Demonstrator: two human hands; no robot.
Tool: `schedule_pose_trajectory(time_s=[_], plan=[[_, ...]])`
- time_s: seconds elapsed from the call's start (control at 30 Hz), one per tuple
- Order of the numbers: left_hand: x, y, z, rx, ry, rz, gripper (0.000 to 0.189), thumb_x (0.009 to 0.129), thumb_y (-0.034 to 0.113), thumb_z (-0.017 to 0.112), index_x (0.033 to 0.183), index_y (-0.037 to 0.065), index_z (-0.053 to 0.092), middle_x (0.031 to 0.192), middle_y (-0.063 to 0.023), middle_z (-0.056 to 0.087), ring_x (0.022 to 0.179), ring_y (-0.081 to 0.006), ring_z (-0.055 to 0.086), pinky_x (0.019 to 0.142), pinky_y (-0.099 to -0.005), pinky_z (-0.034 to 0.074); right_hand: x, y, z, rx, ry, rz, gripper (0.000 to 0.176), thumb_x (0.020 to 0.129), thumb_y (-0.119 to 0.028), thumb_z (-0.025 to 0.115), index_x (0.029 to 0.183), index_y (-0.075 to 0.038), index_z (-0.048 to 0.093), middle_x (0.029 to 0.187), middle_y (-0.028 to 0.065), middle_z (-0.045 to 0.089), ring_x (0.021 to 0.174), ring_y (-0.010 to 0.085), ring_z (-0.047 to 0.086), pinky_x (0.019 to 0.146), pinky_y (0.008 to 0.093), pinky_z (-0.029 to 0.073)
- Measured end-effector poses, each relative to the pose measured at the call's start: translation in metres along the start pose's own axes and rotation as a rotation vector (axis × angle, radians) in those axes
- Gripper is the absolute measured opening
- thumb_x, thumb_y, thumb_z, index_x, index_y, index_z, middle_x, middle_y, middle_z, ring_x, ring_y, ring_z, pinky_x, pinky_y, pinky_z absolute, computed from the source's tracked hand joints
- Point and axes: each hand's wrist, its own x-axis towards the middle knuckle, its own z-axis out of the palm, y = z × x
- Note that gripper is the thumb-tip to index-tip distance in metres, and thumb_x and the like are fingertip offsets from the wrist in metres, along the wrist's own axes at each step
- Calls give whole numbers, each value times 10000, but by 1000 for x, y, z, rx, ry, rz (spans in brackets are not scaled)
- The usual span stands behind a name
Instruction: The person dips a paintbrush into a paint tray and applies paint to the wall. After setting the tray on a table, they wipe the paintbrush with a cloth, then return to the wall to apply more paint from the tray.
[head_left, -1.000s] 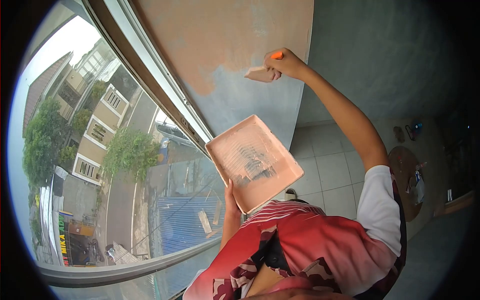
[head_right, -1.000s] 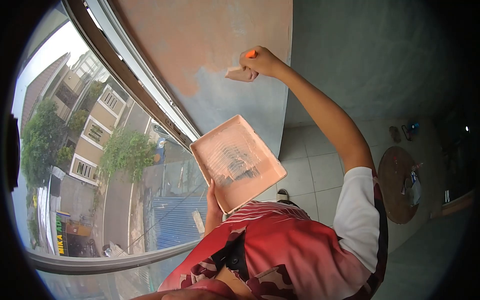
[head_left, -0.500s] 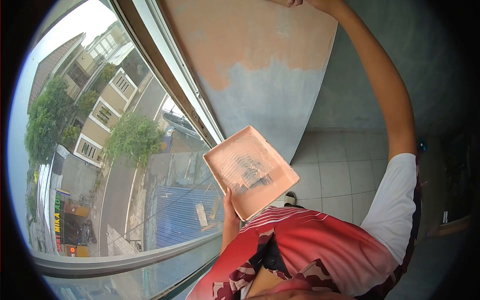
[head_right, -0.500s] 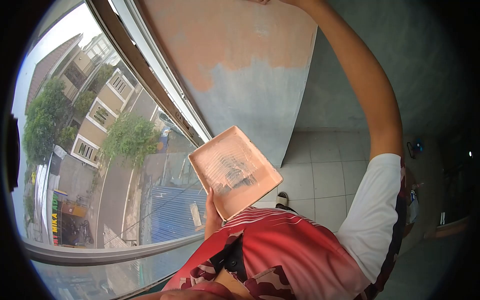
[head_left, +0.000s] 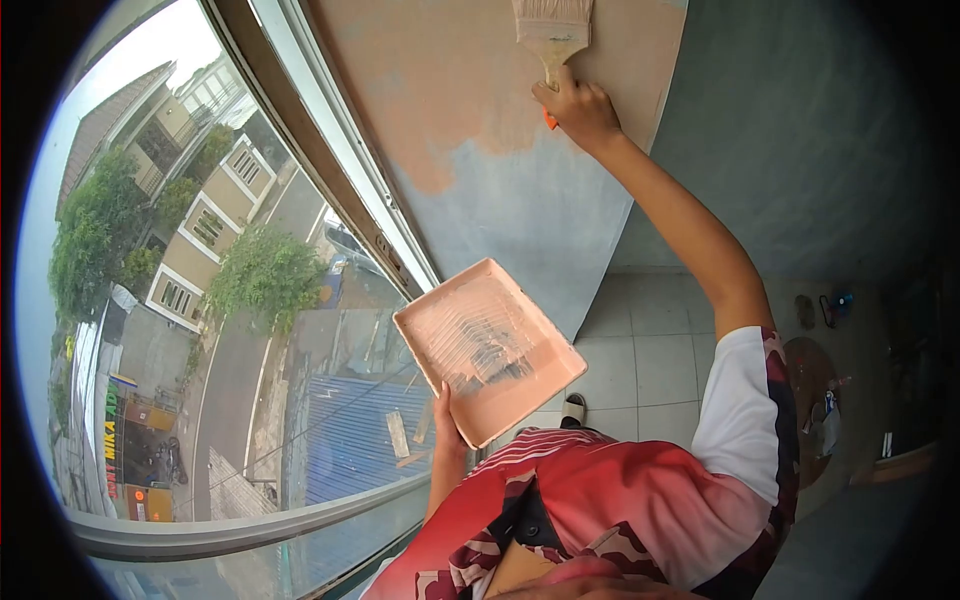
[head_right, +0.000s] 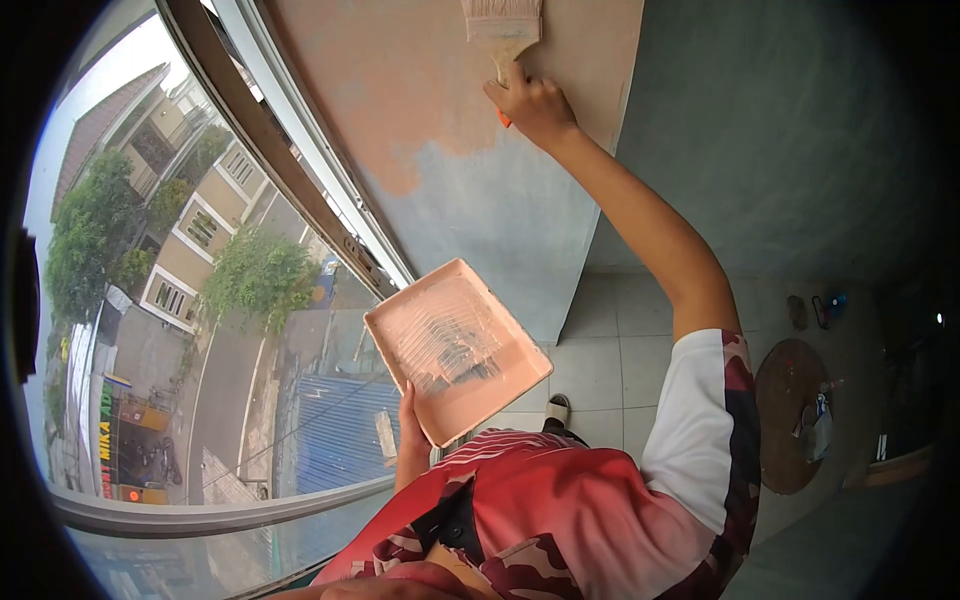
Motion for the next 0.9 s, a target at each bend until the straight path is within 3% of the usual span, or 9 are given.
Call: schedule_pose_trajectory(time_s=[0.27, 0.37, 0.43, 0.47, 0.53, 0.57, 0.6, 0.67, 0.9], plan=[[10, 1, -12, 4, -31, -51, 677, 972, 497, 603, 1452, 67, 396, 1314, -149, 566, 1128, -294, 630, 904, -436, 561, -49, -43, -16, 20, -206, -45, 152, 783, -79, 683, 820, -139, 548, 835, 74, 486, 442, 147, 515, 425, 284, 463], [14, -2, -21, 9, -15, -72, 672, 969, 496, 609, 1442, 67, 401, 1316, -153, 565, 1125, -294, 631, 898, -434, 565, -56, -65, -47, 362, -243, 42, 131, 829, -109, 693, 804, -130, 566, 798, 83, 489, 454, 141, 537, 426, 298, 453], [19, -5, -23, -3, 5, -72, 667, 968, 495, 612, 1436, 67, 405, 1314, -156, 565, 1121, -294, 633, 890, -430, 568, -50, -74, -82, 791, -134, 334, 125, 927, -145, 665, 833, -95, 599, 756, 83, 512, 485, 155, 527, 447, 332, 445], [19, -5, -22, -22, -6, -90, 660, 967, 491, 614, 1431, 67, 410, 1313, -155, 566, 1120, -290, 633, 892, -426, 567, -50, -73, -88, 790, -130, 322, 125, 927, -145, 665, 833, -95, 599, 756, 83, 512, 485, 155, 527, 447, 332, 445], [13, -2, -17, -47, -10, -108, 654, 967, 488, 615, 1426, 68, 414, 1312, -154, 567, 1119, -286, 634, 894, -422, 566, -48, -66, -99, 1200, -312, 779, 221, 986, -232, 624, 841, -65, 619, 705, 32, 534, 508, 145, 494, 453, 345, 423], [11, 1, -13, -39, -17, -101, 646, 969, 484, 614, 1423, 67, 419, 1313, -153, 567, 1135, -285, 627, 905, -424, 561, -30, -54, -113, 1397, -636, 1159, 261, 964, -264, 632, 802, -60, 618, 634, -7, 511, 493, 119, 454, 451, 320, 399], [9, 2, -12, -25, -25, -96, 637, 971, 479, 613, 1419, 67, 424, 1313, -152, 566, 1150, -284, 620, 917, -425, 557, -30, -45, -105, 1398, -638, 1164, 261, 964, -264, 632, 802, -60, 618, 634, -7, 511, 493, 119, 454, 451, 320, 399], [14, -2, -21, 4, -48, -88, 636, 974, 474, 609, 1426, 67, 422, 1318, -151, 564, 1155, -288, 618, 918, -426, 558, -31, -16, -76, 1549, -1062, 1051, 281, 954, -296, 640, 802, -60, 635, 571, -23, 472, 464, 112, 437, 442, 291, 385], [10, -13, -14, -25, -53, 64, 652, 988, 453, 591, 1474, 69, 387, 1340, -151, 556, 1124, -308, 641, 906, -438, 573, 9, 43, -25, 1357, -1083, 854, 319, 951, -334, 662, 796, -58, 635, 532, -3, 521, 445, 80, 501, 426, 252, 390]])
